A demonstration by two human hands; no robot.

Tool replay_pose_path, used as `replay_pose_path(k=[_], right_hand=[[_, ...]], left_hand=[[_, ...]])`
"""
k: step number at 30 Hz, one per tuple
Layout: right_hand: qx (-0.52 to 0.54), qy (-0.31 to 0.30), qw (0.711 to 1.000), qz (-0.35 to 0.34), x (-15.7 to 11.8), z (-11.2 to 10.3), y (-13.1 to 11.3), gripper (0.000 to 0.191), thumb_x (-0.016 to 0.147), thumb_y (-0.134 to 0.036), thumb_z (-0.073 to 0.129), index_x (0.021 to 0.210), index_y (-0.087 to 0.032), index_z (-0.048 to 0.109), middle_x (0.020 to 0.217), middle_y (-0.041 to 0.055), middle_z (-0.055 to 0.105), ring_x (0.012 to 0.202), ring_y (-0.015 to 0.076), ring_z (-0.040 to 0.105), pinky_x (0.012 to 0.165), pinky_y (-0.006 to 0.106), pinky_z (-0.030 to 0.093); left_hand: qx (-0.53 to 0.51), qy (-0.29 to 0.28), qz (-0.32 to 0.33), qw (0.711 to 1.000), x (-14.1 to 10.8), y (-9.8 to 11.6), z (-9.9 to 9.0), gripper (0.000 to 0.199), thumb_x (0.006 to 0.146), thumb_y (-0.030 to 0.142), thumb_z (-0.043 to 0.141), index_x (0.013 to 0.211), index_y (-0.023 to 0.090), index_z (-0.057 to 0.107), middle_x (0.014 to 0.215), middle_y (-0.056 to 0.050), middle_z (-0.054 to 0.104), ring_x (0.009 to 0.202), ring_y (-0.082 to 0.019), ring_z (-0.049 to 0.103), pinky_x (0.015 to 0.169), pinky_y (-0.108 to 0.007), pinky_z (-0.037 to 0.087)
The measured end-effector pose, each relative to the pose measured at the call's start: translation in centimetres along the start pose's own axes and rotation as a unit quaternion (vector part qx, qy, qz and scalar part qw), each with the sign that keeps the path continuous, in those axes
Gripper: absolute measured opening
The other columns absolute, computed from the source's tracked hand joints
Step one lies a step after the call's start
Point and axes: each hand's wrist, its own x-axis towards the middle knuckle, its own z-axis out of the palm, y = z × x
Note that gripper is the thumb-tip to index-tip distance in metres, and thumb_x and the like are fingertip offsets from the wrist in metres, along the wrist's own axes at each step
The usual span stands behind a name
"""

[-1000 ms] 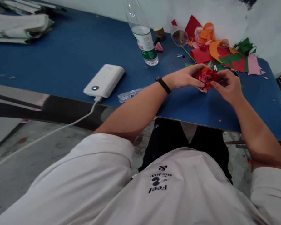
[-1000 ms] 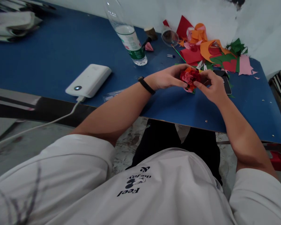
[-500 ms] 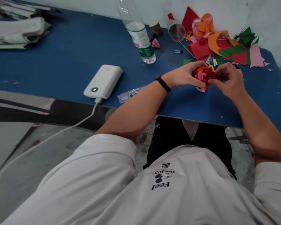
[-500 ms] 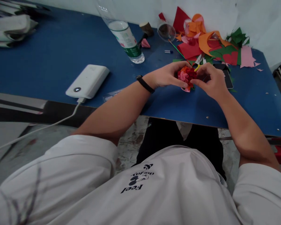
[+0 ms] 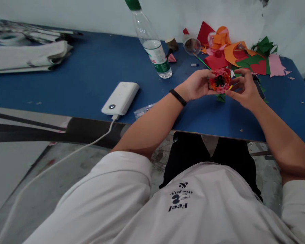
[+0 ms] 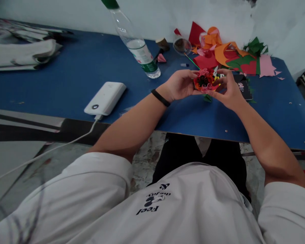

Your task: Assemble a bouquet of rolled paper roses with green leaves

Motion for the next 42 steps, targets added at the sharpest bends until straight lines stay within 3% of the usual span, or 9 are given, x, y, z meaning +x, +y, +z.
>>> replay_pose_path(k=[3,6,10,15,20,28,32,35,42], right_hand=[[-0.025,0.015,0.999,0.017,-0.1,0.0,0.5,0.103,0.082,-0.101,0.095,0.158,-0.044,0.056,0.118,0.0049,0.086,0.081,0.0286,0.084,0.067,0.047,0.076],[-0.028,0.035,0.999,0.025,-0.1,0.0,0.6,0.095,0.088,-0.106,0.083,0.158,-0.045,0.060,0.117,0.0036,0.086,0.078,0.0272,0.082,0.061,0.044,0.074],[-0.028,0.025,0.999,0.016,-0.1,0.0,0.3,0.096,0.088,-0.105,0.083,0.159,-0.045,0.063,0.124,0.0054,0.086,0.092,0.0298,0.085,0.074,0.048,0.077],[-0.065,0.039,0.997,-0.011,0.0,-0.3,-0.1,0.109,0.074,-0.100,0.100,0.160,-0.042,0.066,0.161,0.0129,0.073,0.126,0.0371,0.082,0.080,0.046,0.078],[-0.073,0.025,0.997,-0.015,0.2,-0.7,-1.8,0.100,0.086,-0.104,0.089,0.158,-0.037,0.073,0.166,0.0158,0.071,0.142,0.0424,0.075,0.080,0.049,0.079],[0.005,0.006,1.000,0.027,-0.2,-0.6,-3.0,0.098,0.082,-0.105,0.090,0.156,-0.043,0.074,0.167,0.0061,0.077,0.154,0.0390,0.074,0.114,0.058,0.078],[0.014,-0.004,0.999,0.028,-0.4,-0.5,-2.9,0.109,0.077,-0.107,0.091,0.166,-0.049,0.067,0.182,0.0025,0.067,0.162,0.0408,0.068,0.110,0.058,0.079],[0.001,-0.007,1.000,0.025,-0.5,-0.4,-3.2,0.117,0.073,-0.109,0.092,0.170,-0.050,0.062,0.186,0.0025,0.063,0.166,0.0417,0.065,0.105,0.055,0.081],[0.013,0.004,0.999,0.032,-0.6,0.0,-4.3,0.111,0.075,-0.100,0.098,0.167,-0.048,0.065,0.182,0.0037,0.067,0.160,0.0431,0.069,0.109,0.061,0.080]], left_hand=[[0.014,-0.001,0.027,1.000,0.3,-0.3,-0.6,0.044,0.090,0.009,0.075,0.132,0.019,0.077,0.119,-0.005,0.090,0.098,-0.020,0.089,0.105,-0.040,0.076],[0.039,0.021,0.046,0.998,0.9,-0.8,-1.4,0.059,0.084,0.015,0.094,0.138,0.025,0.073,0.121,-0.003,0.090,0.099,-0.021,0.089,0.108,-0.043,0.076],[0.079,0.017,0.061,0.995,1.6,-1.2,-2.2,0.064,0.091,0.036,0.103,0.147,0.032,0.073,0.123,-0.002,0.089,0.101,-0.022,0.089,0.102,-0.042,0.075],[0.075,-0.007,0.070,0.995,1.1,-1.1,-1.9,0.057,0.096,0.051,0.100,0.146,0.032,0.078,0.134,-0.003,0.088,0.109,-0.023,0.089,0.099,-0.037,0.074],[0.071,-0.026,0.095,0.993,1.1,-1.2,-2.2,0.051,0.105,0.056,0.092,0.148,0.032,0.079,0.137,-0.004,0.087,0.122,-0.024,0.090,0.101,-0.037,0.074],[0.046,-0.082,0.089,0.992,1.4,-1.0,-3.1,0.079,0.080,0.039,0.112,0.151,0.030,0.076,0.150,-0.006,0.088,0.139,-0.028,0.089,0.117,-0.036,0.074],[0.048,-0.077,0.082,0.992,1.5,-1.1,-3.4,0.087,0.075,0.035,0.114,0.153,0.031,0.076,0.147,-0.006,0.090,0.130,-0.026,0.092,0.110,-0.032,0.076],[0.060,-0.072,0.086,0.992,1.4,-1.2,-3.3,0.087,0.076,0.035,0.112,0.155,0.030,0.075,0.145,-0.007,0.090,0.136,-0.029,0.091,0.115,-0.036,0.075],[0.070,-0.075,0.107,0.989,0.7,-0.9,-2.7,0.092,0.064,0.035,0.114,0.148,0.027,0.078,0.145,-0.010,0.090,0.142,-0.035,0.088,0.120,-0.042,0.074]])
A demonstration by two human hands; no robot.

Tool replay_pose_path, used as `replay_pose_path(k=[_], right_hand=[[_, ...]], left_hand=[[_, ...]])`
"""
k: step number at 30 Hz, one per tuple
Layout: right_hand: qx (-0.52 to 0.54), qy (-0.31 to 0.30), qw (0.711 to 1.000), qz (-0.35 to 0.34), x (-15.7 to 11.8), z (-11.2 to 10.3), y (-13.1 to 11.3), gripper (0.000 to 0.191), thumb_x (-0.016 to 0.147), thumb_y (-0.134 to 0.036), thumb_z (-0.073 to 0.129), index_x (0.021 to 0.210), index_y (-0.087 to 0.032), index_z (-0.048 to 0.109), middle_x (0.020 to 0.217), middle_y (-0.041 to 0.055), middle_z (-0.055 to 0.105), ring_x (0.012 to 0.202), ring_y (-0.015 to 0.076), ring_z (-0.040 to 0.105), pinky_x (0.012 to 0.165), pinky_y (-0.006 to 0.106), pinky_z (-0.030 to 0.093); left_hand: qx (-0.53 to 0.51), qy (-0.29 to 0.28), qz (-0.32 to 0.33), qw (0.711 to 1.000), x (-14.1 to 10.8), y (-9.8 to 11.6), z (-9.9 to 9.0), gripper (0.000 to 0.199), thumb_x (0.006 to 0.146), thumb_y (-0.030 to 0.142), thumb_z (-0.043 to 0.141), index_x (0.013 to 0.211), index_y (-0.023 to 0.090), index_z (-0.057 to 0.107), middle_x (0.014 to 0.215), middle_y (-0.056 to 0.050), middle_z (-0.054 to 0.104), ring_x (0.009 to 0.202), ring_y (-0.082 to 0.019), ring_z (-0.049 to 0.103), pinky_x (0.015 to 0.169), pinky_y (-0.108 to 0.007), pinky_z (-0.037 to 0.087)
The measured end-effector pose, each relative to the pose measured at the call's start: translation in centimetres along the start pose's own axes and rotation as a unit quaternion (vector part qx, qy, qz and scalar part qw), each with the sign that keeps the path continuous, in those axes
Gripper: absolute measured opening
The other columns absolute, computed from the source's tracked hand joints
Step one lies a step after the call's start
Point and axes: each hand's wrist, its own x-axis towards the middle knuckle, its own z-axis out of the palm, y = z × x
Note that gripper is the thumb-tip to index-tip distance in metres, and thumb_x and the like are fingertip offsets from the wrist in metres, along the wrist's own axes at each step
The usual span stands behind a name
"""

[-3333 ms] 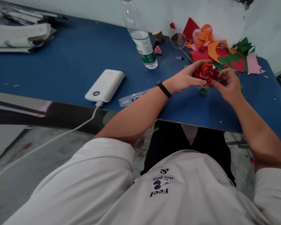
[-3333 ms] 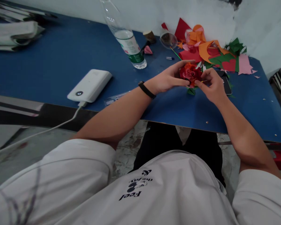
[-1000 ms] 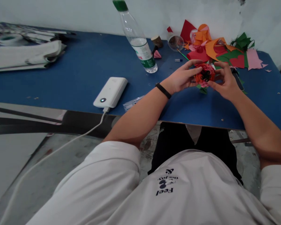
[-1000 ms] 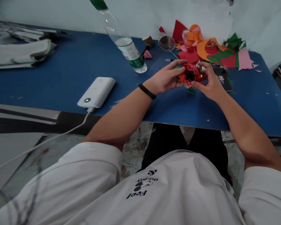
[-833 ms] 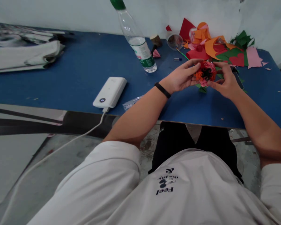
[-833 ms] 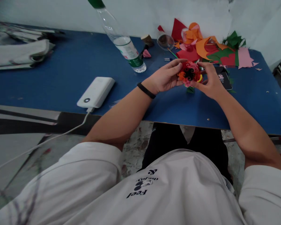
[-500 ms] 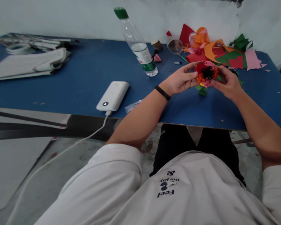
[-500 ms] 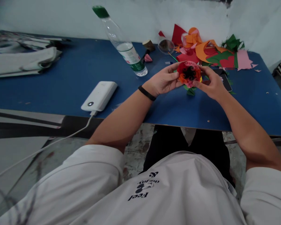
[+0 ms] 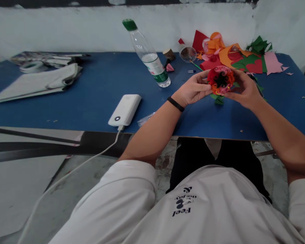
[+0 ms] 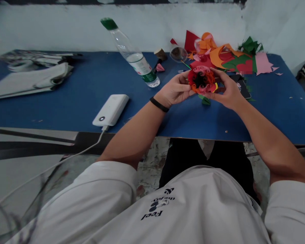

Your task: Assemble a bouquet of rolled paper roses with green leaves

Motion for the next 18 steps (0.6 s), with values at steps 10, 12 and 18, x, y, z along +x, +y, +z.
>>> replay_pose_path(k=[10,12,18], right_hand=[[-0.010,0.022,0.999,-0.026,-0.3,0.4,-0.9,0.103,0.071,-0.088,0.106,0.160,-0.052,0.070,0.171,0.0044,0.073,0.145,0.0407,0.077,0.106,0.062,0.080],[-0.056,0.008,0.998,-0.035,-0.5,0.3,-1.2,0.097,0.074,-0.084,0.107,0.160,-0.056,0.071,0.175,0.0025,0.070,0.151,0.0441,0.074,0.110,0.067,0.079],[-0.108,-0.005,0.987,-0.117,-0.8,0.4,-2.5,0.090,0.082,-0.074,0.107,0.162,-0.055,0.070,0.170,0.0068,0.069,0.157,0.0483,0.068,0.123,0.079,0.070]], left_hand=[[0.018,-0.034,-0.046,0.998,-1.1,0.1,0.8,0.105,0.057,0.020,0.093,0.158,0.032,0.069,0.159,-0.010,0.083,0.154,-0.041,0.081,0.119,-0.051,0.073],[0.018,-0.039,-0.056,0.998,-1.1,-0.1,0.6,0.106,0.058,0.025,0.089,0.161,0.032,0.066,0.158,-0.010,0.083,0.158,-0.043,0.078,0.120,-0.058,0.072],[-0.041,-0.043,-0.065,0.996,-1.1,0.0,1.4,0.070,0.079,0.061,0.073,0.140,0.027,0.078,0.151,-0.012,0.088,0.159,-0.046,0.075,0.111,-0.062,0.072]])
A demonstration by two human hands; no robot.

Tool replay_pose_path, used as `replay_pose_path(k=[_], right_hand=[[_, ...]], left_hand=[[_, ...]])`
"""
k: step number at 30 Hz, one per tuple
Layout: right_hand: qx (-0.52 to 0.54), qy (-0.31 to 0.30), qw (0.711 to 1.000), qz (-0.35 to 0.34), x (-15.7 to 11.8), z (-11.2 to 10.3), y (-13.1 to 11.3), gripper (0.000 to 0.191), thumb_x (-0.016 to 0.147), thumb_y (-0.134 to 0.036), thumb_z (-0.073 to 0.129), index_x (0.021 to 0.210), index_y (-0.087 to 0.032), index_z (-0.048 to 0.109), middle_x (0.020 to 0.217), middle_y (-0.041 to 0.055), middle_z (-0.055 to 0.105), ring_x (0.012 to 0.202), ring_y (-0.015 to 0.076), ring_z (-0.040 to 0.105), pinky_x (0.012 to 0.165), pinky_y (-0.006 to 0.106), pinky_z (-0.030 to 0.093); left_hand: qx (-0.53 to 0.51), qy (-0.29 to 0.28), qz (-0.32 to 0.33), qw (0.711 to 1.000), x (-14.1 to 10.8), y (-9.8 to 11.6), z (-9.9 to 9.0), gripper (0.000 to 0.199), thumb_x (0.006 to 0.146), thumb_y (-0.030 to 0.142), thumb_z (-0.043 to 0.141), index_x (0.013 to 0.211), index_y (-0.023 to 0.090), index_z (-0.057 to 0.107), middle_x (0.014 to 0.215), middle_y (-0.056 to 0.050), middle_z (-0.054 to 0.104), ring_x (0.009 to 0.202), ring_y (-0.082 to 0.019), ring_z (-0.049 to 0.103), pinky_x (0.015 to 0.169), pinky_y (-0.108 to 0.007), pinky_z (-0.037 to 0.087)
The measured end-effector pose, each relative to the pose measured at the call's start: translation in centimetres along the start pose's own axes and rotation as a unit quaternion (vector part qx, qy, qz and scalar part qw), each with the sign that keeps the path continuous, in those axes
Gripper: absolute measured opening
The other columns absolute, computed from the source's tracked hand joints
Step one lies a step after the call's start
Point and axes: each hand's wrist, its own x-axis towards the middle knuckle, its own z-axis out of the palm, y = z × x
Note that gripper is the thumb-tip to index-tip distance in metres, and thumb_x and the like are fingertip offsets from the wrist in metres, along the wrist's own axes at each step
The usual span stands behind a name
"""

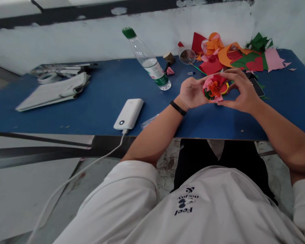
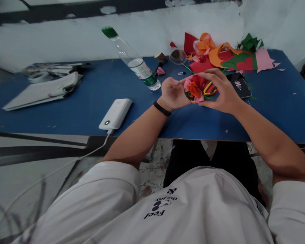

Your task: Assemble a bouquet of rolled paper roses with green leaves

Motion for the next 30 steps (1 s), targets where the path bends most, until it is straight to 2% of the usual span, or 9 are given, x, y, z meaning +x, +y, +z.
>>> replay_pose_path(k=[3,8,11,15,19,23,25,27,30], right_hand=[[-0.008,-0.014,1.000,0.019,0.1,-0.1,-0.6,0.088,0.082,-0.073,0.108,0.159,-0.053,0.071,0.172,0.0063,0.068,0.164,0.0506,0.062,0.125,0.080,0.068],[-0.006,-0.027,0.999,0.044,0.1,-0.1,-1.3,0.089,0.078,-0.072,0.113,0.155,-0.052,0.074,0.174,0.0059,0.068,0.170,0.0540,0.057,0.127,0.083,0.067],[-0.007,-0.025,0.999,0.039,0.1,-0.3,-1.4,0.085,0.080,-0.068,0.113,0.154,-0.052,0.075,0.175,0.0059,0.068,0.171,0.0527,0.057,0.126,0.081,0.069],[-0.007,-0.037,0.999,0.035,0.1,-0.6,-0.6,0.082,0.084,-0.068,0.110,0.157,-0.051,0.076,0.177,0.0040,0.067,0.168,0.0513,0.060,0.125,0.077,0.071],[0.013,-0.048,0.998,-0.036,0.0,-1.0,0.7,0.084,0.091,-0.077,0.100,0.165,-0.048,0.073,0.180,0.0062,0.064,0.157,0.0498,0.070,0.116,0.073,0.076],[-0.002,-0.036,0.996,-0.082,0.2,-1.6,1.3,0.090,0.091,-0.079,0.099,0.170,-0.048,0.068,0.180,0.0093,0.064,0.143,0.0439,0.079,0.099,0.061,0.080],[-0.010,-0.010,0.998,-0.061,0.4,-1.7,1.8,0.087,0.093,-0.079,0.098,0.168,-0.043,0.070,0.169,0.0120,0.071,0.136,0.0400,0.081,0.090,0.052,0.079],[-0.015,0.008,1.000,-0.023,0.4,-1.5,2.7,0.074,0.100,-0.077,0.091,0.159,-0.035,0.075,0.147,0.0136,0.082,0.123,0.0356,0.083,0.081,0.046,0.076],[-0.063,-0.034,0.996,0.052,0.3,-0.7,4.6,0.057,0.099,-0.071,0.088,0.133,-0.025,0.083,0.122,0.0143,0.087,0.101,0.0340,0.084,0.078,0.049,0.074]], left_hand=[[-0.002,0.026,-0.004,1.000,0.0,0.2,1.2,0.067,0.091,0.071,0.067,0.139,0.027,0.079,0.139,-0.012,0.091,0.158,-0.043,0.075,0.116,-0.056,0.070],[0.036,0.086,-0.011,0.996,0.1,-0.1,2.0,0.055,0.097,0.061,0.071,0.140,0.027,0.075,0.126,-0.013,0.092,0.157,-0.039,0.074,0.121,-0.049,0.066],[0.047,0.060,-0.007,0.997,0.1,-0.3,1.2,0.056,0.098,0.064,0.071,0.139,0.027,0.073,0.124,-0.012,0.090,0.150,-0.039,0.078,0.115,-0.048,0.067],[0.053,0.016,-0.052,0.997,0.1,-0.2,-0.8,0.070,0.092,0.079,0.073,0.141,0.029,0.073,0.132,-0.010,0.088,0.122,-0.037,0.088,0.096,-0.049,0.074],[0.060,-0.031,-0.100,0.993,0.1,0.5,-2.2,0.066,0.098,0.062,0.075,0.154,0.028,0.066,0.122,-0.007,0.088,0.104,-0.031,0.091,0.087,-0.042,0.073],[0.030,-0.027,-0.064,0.997,-0.2,1.5,-2.1,0.061,0.097,0.047,0.085,0.152,0.027,0.066,0.123,-0.004,0.088,0.095,-0.025,0.090,0.080,-0.038,0.073],[0.020,-0.016,-0.033,0.999,-0.3,1.7,-1.8,0.071,0.091,0.039,0.092,0.156,0.028,0.066,0.129,-0.003,0.087,0.100,-0.023,0.089,0.085,-0.037,0.073],[0.022,0.005,0.003,1.000,-0.2,1.8,-1.8,0.093,0.080,0.028,0.100,0.164,0.031,0.062,0.132,-0.001,0.086,0.107,-0.022,0.087,0.093,-0.036,0.073],[0.062,0.048,0.062,0.995,0.5,1.2,-2.4,0.127,0.064,0.016,0.109,0.175,0.038,0.050,0.135,0.002,0.082,0.106,-0.020,0.082,0.098,-0.038,0.073]])
